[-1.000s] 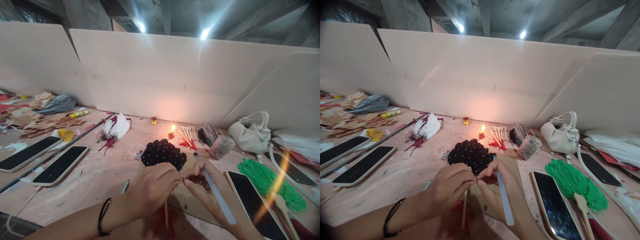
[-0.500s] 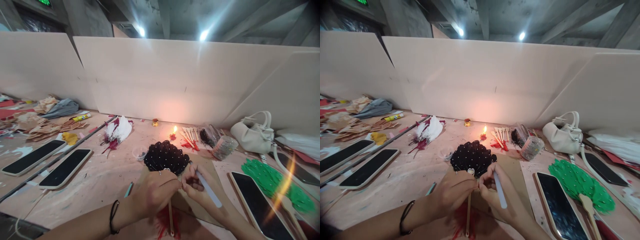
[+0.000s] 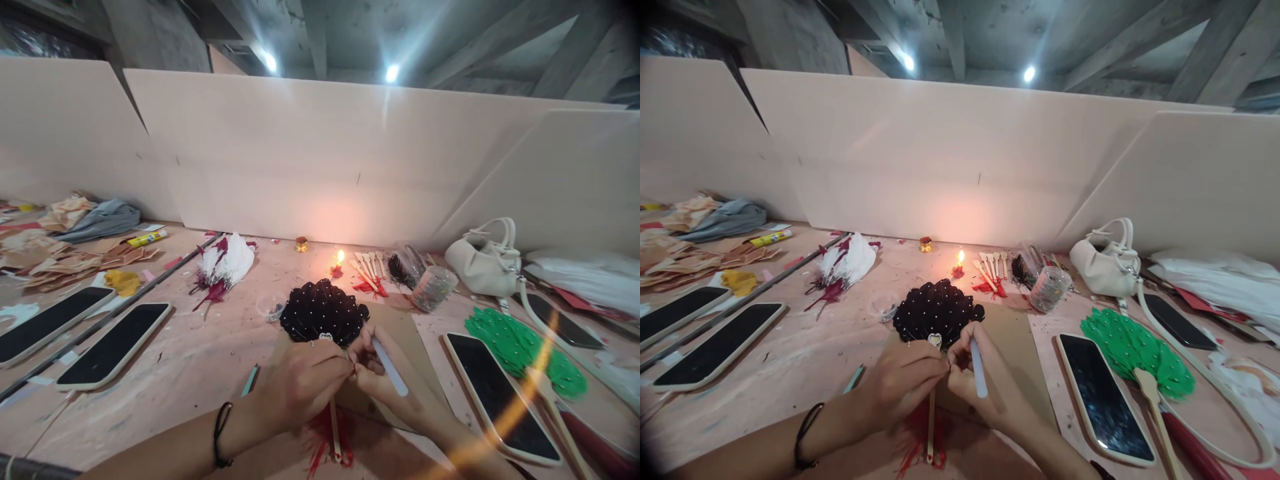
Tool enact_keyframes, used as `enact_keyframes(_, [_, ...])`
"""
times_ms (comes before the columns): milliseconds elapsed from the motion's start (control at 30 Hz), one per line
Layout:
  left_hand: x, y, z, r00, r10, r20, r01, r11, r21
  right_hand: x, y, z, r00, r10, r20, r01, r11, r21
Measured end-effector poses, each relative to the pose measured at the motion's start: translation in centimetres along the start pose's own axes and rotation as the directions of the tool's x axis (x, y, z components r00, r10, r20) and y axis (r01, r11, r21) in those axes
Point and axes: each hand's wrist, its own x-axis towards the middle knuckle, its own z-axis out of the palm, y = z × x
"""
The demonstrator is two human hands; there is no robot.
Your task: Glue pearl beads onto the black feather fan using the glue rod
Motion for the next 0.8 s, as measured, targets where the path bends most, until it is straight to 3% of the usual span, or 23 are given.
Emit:
enact_keyframes(367, [-0.1,-0.5,0.3,0.997,-0.035,-0.069,0.036,0.999,0.005,0.1,-0.2,-1.1,0.996,0.059,0.068,-0.065,0.993,0.099])
enact_keyframes(800, [-0.3,-1.0,0.5,1.0,-0.026,0.001,0.026,0.999,-0.022,0.3,1.3,-1.4,0.998,0.059,0.032,-0.061,0.996,0.058])
